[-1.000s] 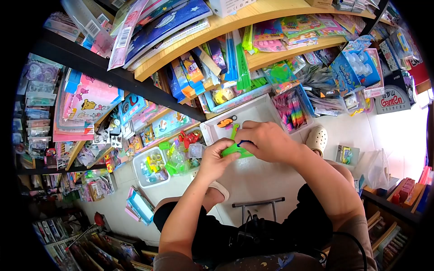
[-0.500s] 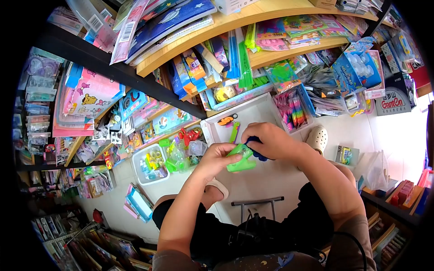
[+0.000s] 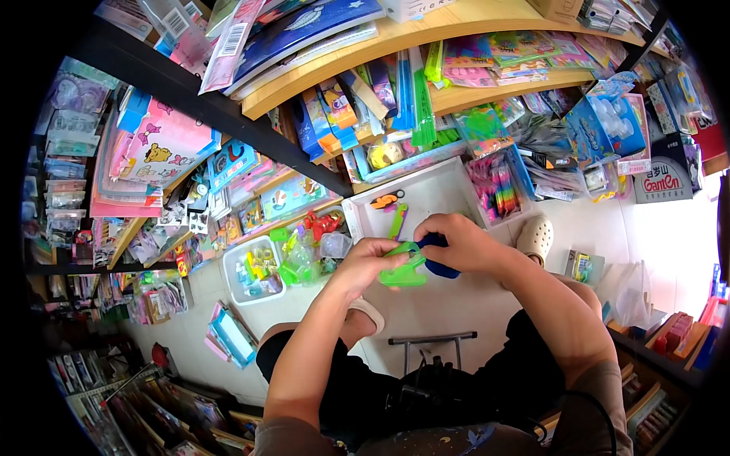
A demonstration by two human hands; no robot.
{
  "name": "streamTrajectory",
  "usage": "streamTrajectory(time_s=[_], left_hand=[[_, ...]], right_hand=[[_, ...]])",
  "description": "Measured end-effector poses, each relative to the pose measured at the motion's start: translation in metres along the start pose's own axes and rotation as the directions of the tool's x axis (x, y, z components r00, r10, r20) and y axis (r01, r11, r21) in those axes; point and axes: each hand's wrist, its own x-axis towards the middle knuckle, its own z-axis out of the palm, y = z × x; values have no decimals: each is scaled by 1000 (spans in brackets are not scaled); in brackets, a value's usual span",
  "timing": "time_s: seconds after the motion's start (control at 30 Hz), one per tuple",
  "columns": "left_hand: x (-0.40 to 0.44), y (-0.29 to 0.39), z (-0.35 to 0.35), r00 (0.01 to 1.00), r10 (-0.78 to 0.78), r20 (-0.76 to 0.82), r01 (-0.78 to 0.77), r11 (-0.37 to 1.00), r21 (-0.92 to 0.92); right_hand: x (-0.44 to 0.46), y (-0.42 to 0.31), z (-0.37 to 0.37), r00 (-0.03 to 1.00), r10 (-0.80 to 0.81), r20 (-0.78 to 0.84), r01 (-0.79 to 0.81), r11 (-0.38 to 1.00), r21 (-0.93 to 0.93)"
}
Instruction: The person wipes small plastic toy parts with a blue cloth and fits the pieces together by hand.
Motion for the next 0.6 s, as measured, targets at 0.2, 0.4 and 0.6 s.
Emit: streamTrajectory(time_s=[0.2,0.4,0.6], left_hand=[[-3,0,2,1000,-14,-1,14,999,52],[3,-9,4,994,101,42,-109,927,359],[1,-8,4,998,69,-11,-64,959,275]], right_hand=[[0,6,2,970,213,114,-235,942,240],[-4,8,13,960,280,27,-280,948,151],[-8,6,19,942,334,-37,-321,928,191]])
